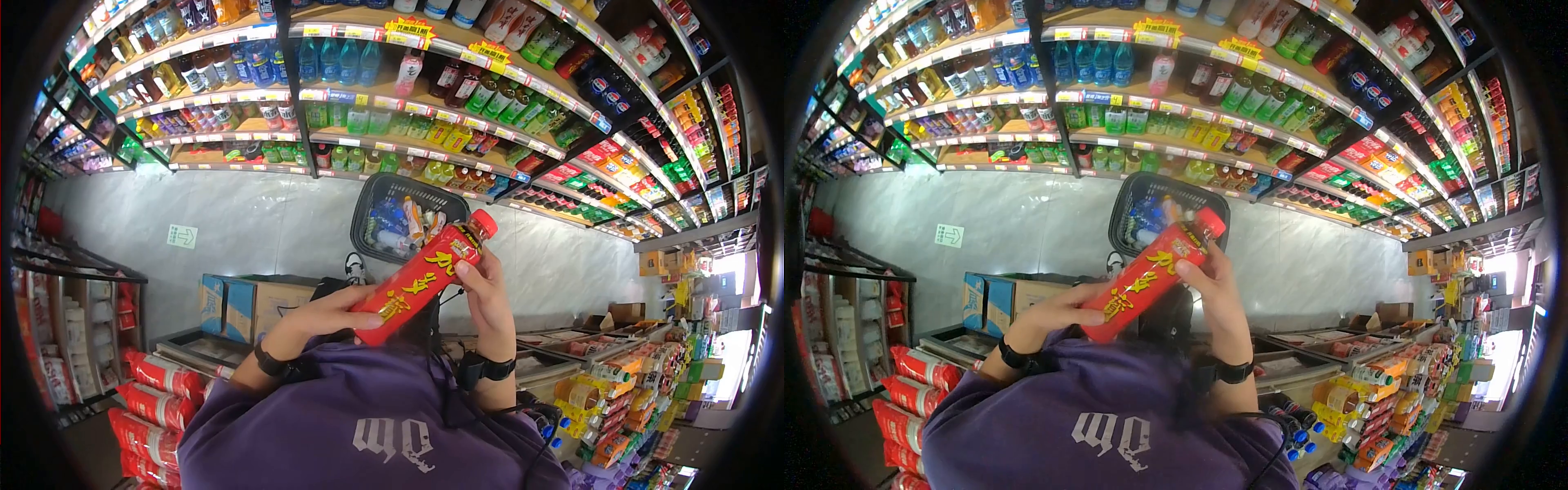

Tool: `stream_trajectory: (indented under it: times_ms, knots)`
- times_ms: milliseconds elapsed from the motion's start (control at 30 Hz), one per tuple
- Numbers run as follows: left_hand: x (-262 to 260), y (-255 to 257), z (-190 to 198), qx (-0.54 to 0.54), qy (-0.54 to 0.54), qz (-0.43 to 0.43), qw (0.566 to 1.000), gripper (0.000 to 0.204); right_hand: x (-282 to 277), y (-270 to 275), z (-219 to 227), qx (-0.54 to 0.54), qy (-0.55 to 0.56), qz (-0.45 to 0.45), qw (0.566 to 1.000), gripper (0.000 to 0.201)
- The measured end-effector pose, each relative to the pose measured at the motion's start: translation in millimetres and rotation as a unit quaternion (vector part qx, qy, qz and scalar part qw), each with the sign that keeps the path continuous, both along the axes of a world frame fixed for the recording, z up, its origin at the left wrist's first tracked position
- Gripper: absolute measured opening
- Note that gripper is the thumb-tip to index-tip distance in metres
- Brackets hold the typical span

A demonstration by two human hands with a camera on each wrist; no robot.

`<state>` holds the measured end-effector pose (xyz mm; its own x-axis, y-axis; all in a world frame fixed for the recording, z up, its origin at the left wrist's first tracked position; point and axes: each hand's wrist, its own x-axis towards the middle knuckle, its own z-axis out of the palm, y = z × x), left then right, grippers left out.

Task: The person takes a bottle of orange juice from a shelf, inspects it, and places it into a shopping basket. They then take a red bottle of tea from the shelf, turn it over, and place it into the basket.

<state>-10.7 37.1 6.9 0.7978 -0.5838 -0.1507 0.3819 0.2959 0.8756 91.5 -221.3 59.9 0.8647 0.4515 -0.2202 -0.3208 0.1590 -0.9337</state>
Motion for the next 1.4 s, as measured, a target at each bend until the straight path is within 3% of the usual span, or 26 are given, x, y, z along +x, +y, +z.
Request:
stream_trajectory:
  times_ms: [500,767,867,967,1067,1167,1400]
  knots:
    - [-0.7,0.6,-2.7,0.009,0.008,-0.017,1.000,0.078,-1.6,0.8,-2.6,-0.026,-0.039,-0.010,0.999,0.058]
    - [-3.1,-0.8,-3.2,-0.001,-0.062,0.017,0.998,0.074,-0.4,4.9,-1.2,-0.020,-0.035,-0.012,0.999,0.060]
    - [-6.8,1.1,-3.1,-0.030,0.093,0.012,0.995,0.069,-0.5,4.4,-4.5,-0.033,-0.027,-0.024,0.999,0.060]
    - [-5.6,-1.7,10.5,0.008,0.046,0.048,0.998,0.067,0.4,5.9,-6.5,-0.022,-0.025,-0.019,0.999,0.060]
    - [-7.7,-2.3,-7.4,-0.022,0.074,0.057,0.995,0.066,0.3,7.6,-2.2,-0.022,-0.028,-0.010,0.999,0.060]
    - [-4.1,-0.6,-11.5,-0.045,0.077,0.025,0.996,0.065,1.2,6.0,-5.4,-0.013,-0.028,-0.002,1.000,0.058]
    - [-4.6,0.1,-9.5,-0.032,0.072,0.043,0.996,0.065,0.9,8.3,-2.2,-0.019,-0.015,-0.006,1.000,0.058]
